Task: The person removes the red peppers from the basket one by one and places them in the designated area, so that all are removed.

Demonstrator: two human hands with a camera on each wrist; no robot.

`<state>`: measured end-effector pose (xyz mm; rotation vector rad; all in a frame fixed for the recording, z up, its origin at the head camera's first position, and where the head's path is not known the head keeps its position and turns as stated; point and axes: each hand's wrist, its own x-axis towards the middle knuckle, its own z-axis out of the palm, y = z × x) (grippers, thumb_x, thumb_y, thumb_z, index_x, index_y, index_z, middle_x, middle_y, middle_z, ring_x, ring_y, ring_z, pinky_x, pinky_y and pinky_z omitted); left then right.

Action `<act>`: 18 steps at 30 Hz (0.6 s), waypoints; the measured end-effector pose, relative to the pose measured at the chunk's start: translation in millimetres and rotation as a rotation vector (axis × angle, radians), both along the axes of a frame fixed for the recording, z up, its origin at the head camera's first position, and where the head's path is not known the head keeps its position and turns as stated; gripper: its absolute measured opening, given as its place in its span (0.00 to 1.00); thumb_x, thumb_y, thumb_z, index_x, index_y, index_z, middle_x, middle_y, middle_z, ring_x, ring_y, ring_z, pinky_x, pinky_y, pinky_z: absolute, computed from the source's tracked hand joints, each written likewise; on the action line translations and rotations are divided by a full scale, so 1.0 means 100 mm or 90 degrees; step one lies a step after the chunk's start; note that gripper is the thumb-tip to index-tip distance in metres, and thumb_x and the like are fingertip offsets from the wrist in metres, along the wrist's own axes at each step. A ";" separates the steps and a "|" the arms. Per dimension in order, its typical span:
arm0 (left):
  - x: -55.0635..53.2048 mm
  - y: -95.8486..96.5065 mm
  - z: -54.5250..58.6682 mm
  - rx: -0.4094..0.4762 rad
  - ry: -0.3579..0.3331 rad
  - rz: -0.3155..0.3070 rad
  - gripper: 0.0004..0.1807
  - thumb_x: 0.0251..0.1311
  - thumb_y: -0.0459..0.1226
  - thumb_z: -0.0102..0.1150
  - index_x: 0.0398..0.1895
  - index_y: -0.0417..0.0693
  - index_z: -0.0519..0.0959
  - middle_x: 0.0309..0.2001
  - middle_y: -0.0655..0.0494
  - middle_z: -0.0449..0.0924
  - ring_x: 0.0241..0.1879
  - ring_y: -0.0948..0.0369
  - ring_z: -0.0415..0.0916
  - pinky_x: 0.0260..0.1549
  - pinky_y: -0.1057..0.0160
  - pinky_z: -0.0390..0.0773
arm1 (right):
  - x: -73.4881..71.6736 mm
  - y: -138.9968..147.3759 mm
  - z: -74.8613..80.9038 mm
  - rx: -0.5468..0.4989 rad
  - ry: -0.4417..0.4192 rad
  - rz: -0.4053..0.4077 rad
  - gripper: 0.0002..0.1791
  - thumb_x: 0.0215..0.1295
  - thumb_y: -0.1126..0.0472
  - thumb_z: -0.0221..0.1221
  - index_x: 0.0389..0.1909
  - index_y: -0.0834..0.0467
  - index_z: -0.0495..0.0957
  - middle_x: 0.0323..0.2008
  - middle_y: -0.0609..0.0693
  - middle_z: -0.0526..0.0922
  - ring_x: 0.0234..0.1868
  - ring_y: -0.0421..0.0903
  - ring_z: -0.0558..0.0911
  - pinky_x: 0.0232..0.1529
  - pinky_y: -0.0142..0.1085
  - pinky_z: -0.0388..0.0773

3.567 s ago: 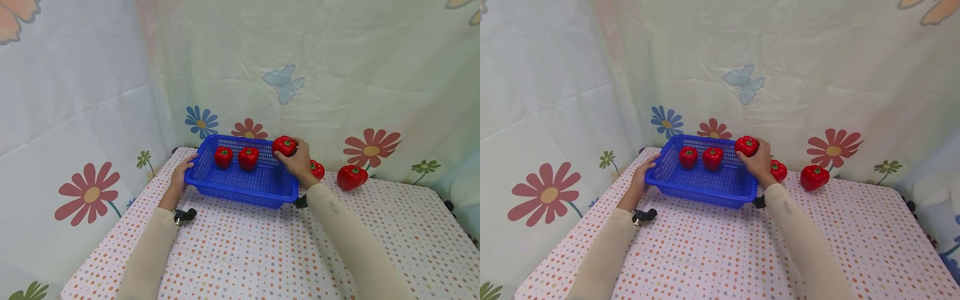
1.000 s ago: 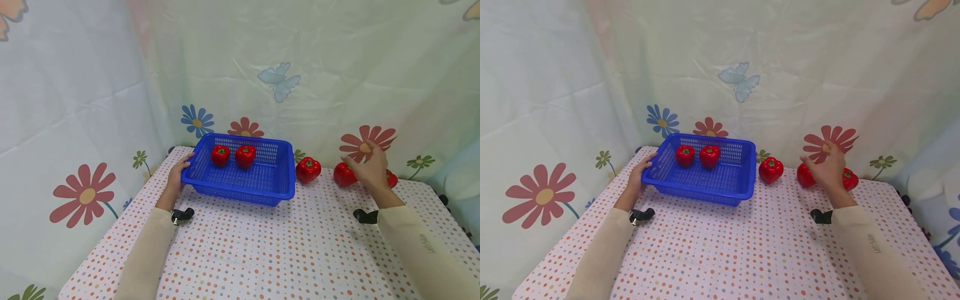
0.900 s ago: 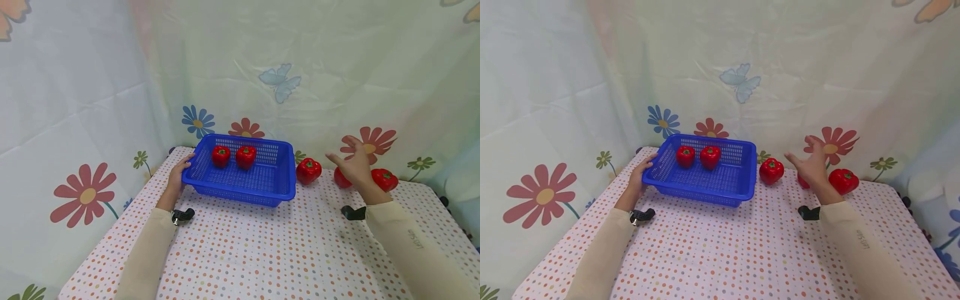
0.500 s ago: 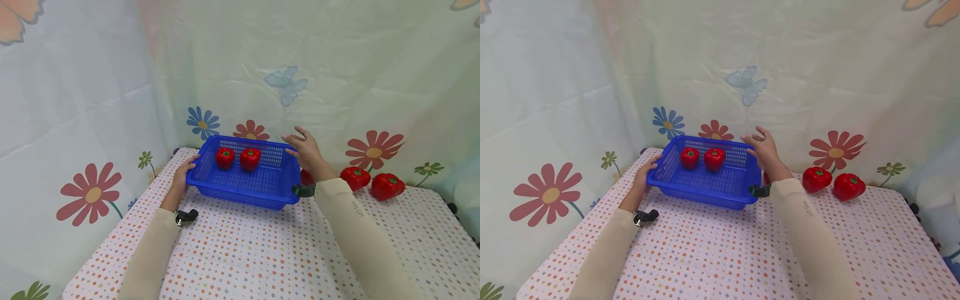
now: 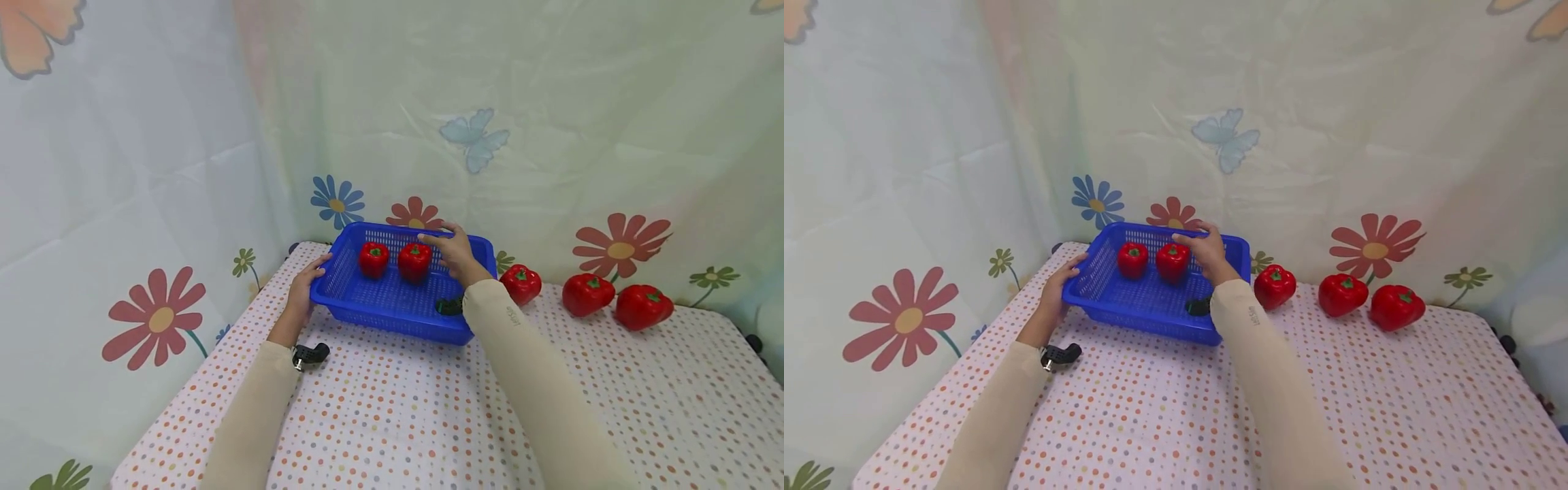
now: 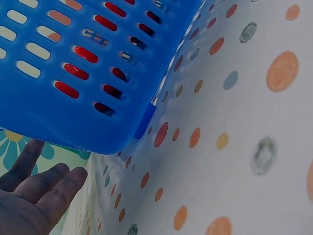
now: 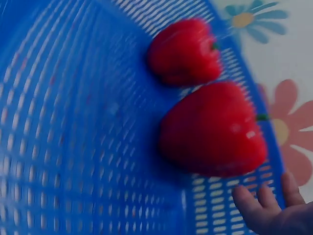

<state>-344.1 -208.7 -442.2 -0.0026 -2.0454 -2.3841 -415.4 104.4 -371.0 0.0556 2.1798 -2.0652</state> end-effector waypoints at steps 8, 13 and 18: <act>-0.05 0.05 0.02 0.008 -0.002 -0.005 0.25 0.71 0.41 0.43 0.70 0.59 0.69 0.76 0.55 0.58 0.74 0.47 0.57 0.70 0.42 0.60 | -0.13 -0.08 -0.18 0.153 -0.013 0.039 0.45 0.59 0.55 0.68 0.74 0.52 0.56 0.74 0.59 0.58 0.72 0.59 0.62 0.70 0.53 0.65; -0.03 0.03 0.04 0.009 -0.001 0.007 0.25 0.70 0.40 0.43 0.69 0.59 0.70 0.75 0.55 0.59 0.72 0.48 0.59 0.70 0.43 0.61 | -0.15 -0.09 -0.25 0.207 -0.009 0.062 0.45 0.60 0.55 0.67 0.74 0.55 0.56 0.73 0.62 0.60 0.72 0.61 0.63 0.70 0.54 0.65; -0.03 -0.01 0.06 0.007 0.000 0.004 0.25 0.71 0.40 0.42 0.70 0.58 0.69 0.76 0.55 0.59 0.73 0.49 0.58 0.70 0.44 0.60 | -0.14 -0.15 -0.23 0.273 -0.020 0.047 0.44 0.61 0.51 0.66 0.74 0.57 0.56 0.72 0.63 0.62 0.72 0.62 0.63 0.69 0.56 0.64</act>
